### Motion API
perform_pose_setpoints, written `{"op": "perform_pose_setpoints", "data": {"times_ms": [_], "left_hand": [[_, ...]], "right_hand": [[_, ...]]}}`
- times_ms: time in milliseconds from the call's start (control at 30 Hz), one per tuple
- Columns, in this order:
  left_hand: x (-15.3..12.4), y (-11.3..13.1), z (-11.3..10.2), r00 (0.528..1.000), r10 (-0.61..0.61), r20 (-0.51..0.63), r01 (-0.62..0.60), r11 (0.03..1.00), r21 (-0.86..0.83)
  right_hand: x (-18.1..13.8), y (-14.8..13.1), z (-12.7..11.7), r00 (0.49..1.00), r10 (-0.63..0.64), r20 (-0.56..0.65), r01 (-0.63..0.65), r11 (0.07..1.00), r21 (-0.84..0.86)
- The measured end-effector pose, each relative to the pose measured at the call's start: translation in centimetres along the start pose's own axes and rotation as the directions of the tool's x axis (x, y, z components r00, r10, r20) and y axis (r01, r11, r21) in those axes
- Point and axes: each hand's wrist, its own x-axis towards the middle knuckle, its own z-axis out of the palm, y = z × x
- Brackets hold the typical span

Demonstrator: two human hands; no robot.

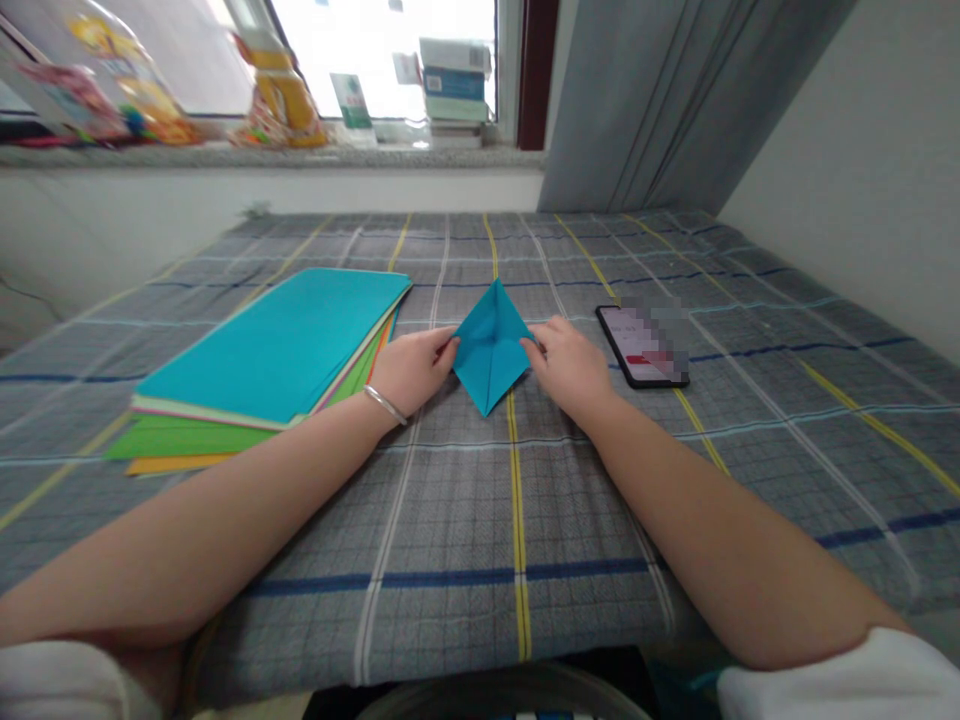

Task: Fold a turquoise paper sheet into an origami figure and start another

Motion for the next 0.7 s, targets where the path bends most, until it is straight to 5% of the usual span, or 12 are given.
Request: {"op": "perform_pose_setpoints", "data": {"times_ms": [100, 233, 467, 700], "left_hand": [[0.0, -0.1, 0.1, 1.000, 0.025, -0.004, -0.025, 0.999, -0.029], [0.2, -0.3, 0.8, 0.995, 0.072, -0.071, -0.089, 0.957, -0.276], [0.2, -0.1, 1.4, 0.995, -0.029, -0.090, -0.044, 0.706, -0.707], [0.3, -0.4, 1.4, 0.988, -0.072, -0.134, -0.048, 0.689, -0.723]], "right_hand": [[0.0, -0.2, 0.1, 0.997, 0.057, -0.055, -0.054, 0.997, 0.054], [0.0, -0.7, 0.5, 0.992, 0.120, -0.029, -0.117, 0.989, 0.089], [0.5, 0.2, 1.5, 0.972, 0.235, -0.004, -0.218, 0.906, 0.364], [0.4, 0.3, 2.0, 0.985, 0.077, 0.153, -0.139, 0.882, 0.450]]}}
